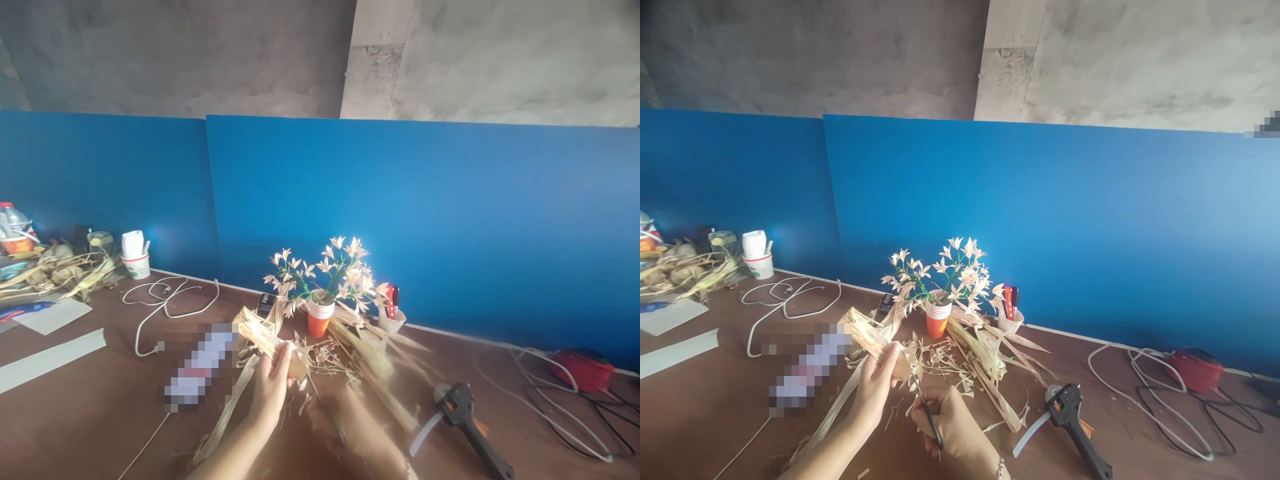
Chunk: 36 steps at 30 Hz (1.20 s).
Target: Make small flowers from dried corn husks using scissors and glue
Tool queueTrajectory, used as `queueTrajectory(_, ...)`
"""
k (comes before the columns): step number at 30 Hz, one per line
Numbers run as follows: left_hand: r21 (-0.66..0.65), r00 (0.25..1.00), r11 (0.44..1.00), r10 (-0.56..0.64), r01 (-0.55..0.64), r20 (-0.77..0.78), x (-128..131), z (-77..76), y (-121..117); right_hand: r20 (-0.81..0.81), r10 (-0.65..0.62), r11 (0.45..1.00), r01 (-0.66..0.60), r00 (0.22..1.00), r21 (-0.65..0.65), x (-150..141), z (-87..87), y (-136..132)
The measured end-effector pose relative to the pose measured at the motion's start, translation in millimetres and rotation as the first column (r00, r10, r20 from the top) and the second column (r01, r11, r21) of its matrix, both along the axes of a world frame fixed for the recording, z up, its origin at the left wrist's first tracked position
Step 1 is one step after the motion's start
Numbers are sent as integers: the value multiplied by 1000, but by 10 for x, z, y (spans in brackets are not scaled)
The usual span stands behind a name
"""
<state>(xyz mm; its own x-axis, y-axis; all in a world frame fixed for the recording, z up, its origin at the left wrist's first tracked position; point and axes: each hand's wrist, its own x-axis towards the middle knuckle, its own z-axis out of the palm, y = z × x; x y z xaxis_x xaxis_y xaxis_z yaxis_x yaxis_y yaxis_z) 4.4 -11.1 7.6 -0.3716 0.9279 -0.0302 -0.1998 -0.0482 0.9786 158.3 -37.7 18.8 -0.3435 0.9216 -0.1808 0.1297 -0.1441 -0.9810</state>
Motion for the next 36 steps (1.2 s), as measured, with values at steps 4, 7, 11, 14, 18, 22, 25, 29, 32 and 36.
queueTrajectory(4,25,999,999,-20,20,28,5,-14,10,-1,79,996,-79,997,-29,33,-4,-2)
queueTrajectory(7,-3,999,1000,11,-10,37,-25,-30,33,-6,116,992,-117,993,-45,73,-10,21)
queueTrajectory(11,-16,996,997,80,-79,28,-60,-39,56,-92,4,997,-11,996,-71,76,-13,89)
queueTrajectory(14,33,1000,999,-13,13,-18,-27,-24,31,-215,-193,980,200,957,11,47,-15,123)
queueTrajectory(18,80,988,985,-149,152,-50,69,8,-39,-300,-228,964,258,926,64,-9,-57,115)
queueTrajectory(22,114,964,959,-252,261,-89,127,0,-85,-279,-301,949,316,912,9,-58,-48,87)
queueTrajectory(25,85,948,945,-310,315,-69,135,-31,-89,-256,-358,928,372,898,7,-56,28,66)
queueTrajectory(29,73,914,911,-406,406,-19,135,-46,-81,-294,-366,927,375,883,-27,-50,109,37)
queueTrajectory(32,141,875,865,-484,482,-17,152,-18,-93,-341,-360,928,372,868,-33,-71,129,24)
queueTrajectory(36,133,922,914,-386,383,-4,151,12,-105,-336,-329,939,342,883,-21,-59,99,60)
